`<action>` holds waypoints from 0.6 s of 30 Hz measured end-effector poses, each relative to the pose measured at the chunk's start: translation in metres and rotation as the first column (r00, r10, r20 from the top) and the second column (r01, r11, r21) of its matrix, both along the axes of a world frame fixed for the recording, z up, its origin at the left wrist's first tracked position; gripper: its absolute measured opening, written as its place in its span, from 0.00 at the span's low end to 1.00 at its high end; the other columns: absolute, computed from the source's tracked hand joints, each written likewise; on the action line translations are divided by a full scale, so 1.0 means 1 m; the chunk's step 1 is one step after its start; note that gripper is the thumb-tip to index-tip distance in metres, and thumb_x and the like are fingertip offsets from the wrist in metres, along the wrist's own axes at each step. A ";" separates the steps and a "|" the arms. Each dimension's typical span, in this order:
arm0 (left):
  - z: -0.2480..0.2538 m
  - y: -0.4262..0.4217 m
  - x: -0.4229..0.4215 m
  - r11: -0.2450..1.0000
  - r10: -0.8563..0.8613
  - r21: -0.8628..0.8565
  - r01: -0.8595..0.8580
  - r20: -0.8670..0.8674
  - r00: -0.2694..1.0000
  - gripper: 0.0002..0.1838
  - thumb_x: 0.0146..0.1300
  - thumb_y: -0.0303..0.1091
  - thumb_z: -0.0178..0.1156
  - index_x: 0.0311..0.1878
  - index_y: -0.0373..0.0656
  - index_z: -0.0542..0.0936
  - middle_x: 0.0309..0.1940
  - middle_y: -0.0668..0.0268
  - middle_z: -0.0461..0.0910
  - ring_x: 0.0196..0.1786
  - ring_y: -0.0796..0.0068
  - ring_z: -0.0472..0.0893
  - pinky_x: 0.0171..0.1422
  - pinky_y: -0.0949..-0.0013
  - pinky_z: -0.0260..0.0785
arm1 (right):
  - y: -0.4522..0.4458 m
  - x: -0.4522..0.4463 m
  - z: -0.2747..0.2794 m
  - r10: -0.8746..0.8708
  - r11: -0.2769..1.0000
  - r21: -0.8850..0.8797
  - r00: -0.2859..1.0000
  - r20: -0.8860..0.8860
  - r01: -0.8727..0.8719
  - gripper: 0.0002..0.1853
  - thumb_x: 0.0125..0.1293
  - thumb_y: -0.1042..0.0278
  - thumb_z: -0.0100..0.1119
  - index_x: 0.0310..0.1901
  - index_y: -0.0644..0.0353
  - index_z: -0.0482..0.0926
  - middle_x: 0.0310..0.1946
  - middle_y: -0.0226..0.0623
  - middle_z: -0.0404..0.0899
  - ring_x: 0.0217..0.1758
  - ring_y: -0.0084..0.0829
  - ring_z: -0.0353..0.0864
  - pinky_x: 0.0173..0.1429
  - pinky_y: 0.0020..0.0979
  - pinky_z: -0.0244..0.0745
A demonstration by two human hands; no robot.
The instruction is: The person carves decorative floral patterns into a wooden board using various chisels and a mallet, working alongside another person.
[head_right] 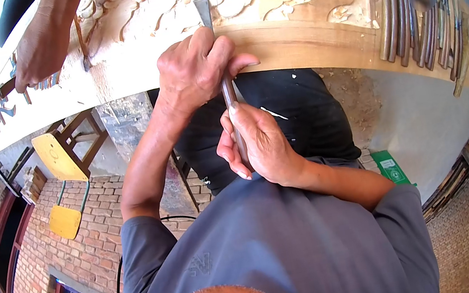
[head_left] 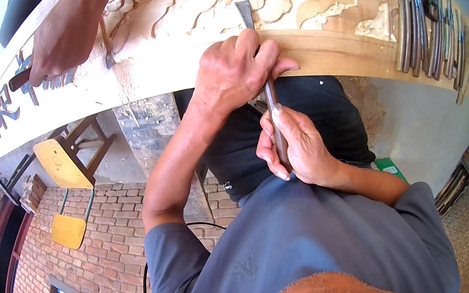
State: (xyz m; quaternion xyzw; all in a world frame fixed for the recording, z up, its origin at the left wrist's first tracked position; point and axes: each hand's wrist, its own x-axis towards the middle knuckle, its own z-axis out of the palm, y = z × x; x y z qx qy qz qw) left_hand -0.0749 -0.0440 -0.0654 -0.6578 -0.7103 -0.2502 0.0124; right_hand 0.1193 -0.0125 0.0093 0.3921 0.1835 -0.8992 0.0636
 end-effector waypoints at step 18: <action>0.001 0.012 0.003 0.999 -0.033 -0.013 0.033 0.019 0.999 0.32 0.66 0.71 0.74 0.40 0.49 0.77 0.30 0.67 0.70 0.22 0.68 0.78 0.25 0.64 0.70 | 0.047 0.015 -0.015 0.202 0.904 0.347 0.965 0.169 -0.250 0.24 0.95 0.48 0.44 0.43 0.58 0.73 0.22 0.36 0.78 0.13 0.20 0.65 0.18 0.26 0.61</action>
